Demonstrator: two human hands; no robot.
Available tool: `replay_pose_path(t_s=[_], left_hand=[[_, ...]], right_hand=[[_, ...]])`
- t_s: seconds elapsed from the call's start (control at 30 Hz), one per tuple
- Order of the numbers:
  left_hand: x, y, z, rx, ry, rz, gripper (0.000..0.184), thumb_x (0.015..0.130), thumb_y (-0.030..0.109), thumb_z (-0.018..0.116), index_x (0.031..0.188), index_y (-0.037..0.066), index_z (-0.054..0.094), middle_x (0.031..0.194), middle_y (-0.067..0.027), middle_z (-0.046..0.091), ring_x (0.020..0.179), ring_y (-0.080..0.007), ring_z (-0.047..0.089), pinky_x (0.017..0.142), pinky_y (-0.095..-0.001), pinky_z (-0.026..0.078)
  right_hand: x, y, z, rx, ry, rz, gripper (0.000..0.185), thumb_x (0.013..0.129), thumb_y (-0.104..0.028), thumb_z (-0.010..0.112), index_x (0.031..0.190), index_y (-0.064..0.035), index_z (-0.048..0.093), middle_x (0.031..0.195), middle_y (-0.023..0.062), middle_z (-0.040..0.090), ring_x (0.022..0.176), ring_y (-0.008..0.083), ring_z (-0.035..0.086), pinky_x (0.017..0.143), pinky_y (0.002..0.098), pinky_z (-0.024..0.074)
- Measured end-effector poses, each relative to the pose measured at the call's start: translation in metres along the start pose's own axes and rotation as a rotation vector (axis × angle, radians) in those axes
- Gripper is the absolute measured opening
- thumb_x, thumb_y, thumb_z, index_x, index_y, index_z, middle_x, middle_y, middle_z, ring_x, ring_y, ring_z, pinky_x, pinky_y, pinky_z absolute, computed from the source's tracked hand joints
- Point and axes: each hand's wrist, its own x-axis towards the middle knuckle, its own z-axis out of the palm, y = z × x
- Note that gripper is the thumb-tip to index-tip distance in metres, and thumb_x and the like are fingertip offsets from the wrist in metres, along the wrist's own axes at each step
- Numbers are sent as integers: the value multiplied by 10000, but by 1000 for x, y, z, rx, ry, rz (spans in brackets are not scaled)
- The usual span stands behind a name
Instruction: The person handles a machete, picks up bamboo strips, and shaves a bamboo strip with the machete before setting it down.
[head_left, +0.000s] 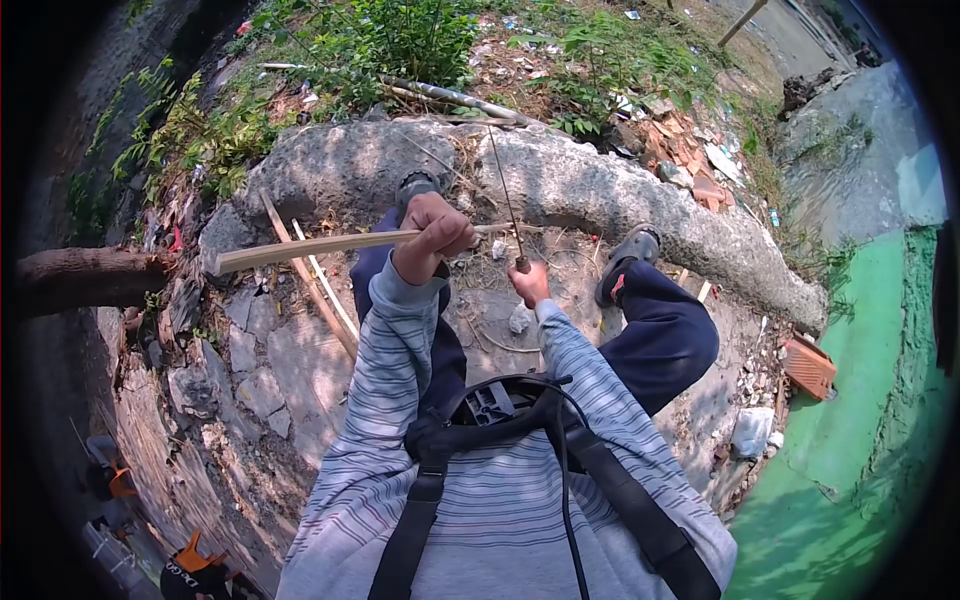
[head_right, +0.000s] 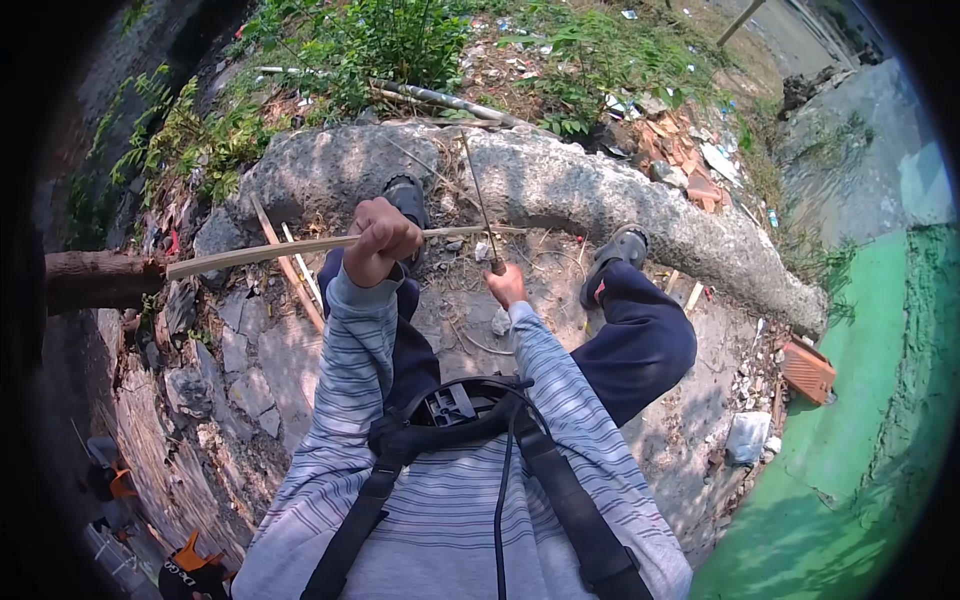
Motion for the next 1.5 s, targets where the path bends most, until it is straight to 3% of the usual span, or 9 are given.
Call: replay_pose_path(t_s=[0.07, 0.27, 0.6, 0.67, 0.77, 1.0, 1.2, 1.4, 1.5], left_hand=[[-1, 2, 0, 16, -32, 10, 619, 1045, 326, 549, 548, 130, 237, 480, 49, 199, 400, -89, 192, 424, -312, 121], [-4, 1, -6, 3, -41, 5, 608, 1064, 313, 520, 564, 124, 231, 496, 44, 218, 425, -85, 185, 439, -315, 119], [0, -2, -2, -9, -40, 32, 612, 1041, 329, 544, 554, 128, 233, 494, 46, 208, 423, -85, 183, 440, -318, 114], [0, -1, -1, 15, -29, 19, 610, 1041, 326, 543, 553, 128, 236, 494, 45, 210, 424, -84, 181, 441, -319, 114], [-3, 0, 0, 45, -26, 13, 604, 1039, 314, 543, 550, 129, 241, 491, 43, 214, 421, -84, 178, 442, -320, 116], [-3, -4, -3, -31, 23, 45, 587, 1025, 268, 560, 548, 138, 243, 476, 39, 226, 401, -90, 185, 436, -318, 130], [0, -6, -1, -25, 24, 62, 593, 1021, 283, 571, 542, 137, 253, 473, 41, 232, 399, -87, 180, 434, -316, 126], [2, -5, -3, -31, 11, 58, 578, 1030, 256, 562, 550, 135, 263, 479, 45, 243, 405, -84, 184, 429, -310, 122], [-3, -5, -4, -69, 36, 59, 544, 1035, 210, 555, 577, 136, 271, 500, 50, 239, 410, -80, 186, 429, -308, 130]], right_hand=[[16, 55, 2, -86, -97, 406, 278, 767, -249, 709, 744, 22, 648, 661, 140, 664, 620, 263, 657, 605, 436, 505], [11, 45, -1, 119, -74, 478, 251, 767, -239, 727, 764, 4, 666, 628, 100, 634, 552, 214, 627, 527, 403, 487], [-11, -17, -8, 14, -4, -20, 220, 793, -165, 669, 678, -10, 564, 590, 17, 550, 571, 121, 518, 550, 360, 418], [-5, 11, 1, 32, 57, -14, 212, 792, -133, 667, 664, -9, 553, 593, 29, 560, 511, 136, 508, 493, 357, 409], [4, 47, -4, 185, -141, 652, 230, 784, -206, 719, 788, 20, 675, 621, 109, 642, 508, 228, 605, 507, 394, 486], [4, 83, 12, -185, 127, 321, 270, 741, -229, 720, 738, 35, 663, 631, 142, 655, 554, 259, 646, 532, 405, 507], [-42, -34, -9, -126, 95, 66, 277, 769, -282, 683, 759, -8, 642, 691, 177, 652, 655, 324, 634, 662, 446, 494], [-18, 71, -4, -310, 64, 397, 356, 787, -314, 645, 958, -17, 741, 998, 300, 706, 1007, 452, 691, 869, 495, 539], [-29, 57, -33, -332, 58, 447, 449, 782, -350, 694, 951, 65, 722, 964, 305, 714, 971, 424, 707, 834, 477, 551]])
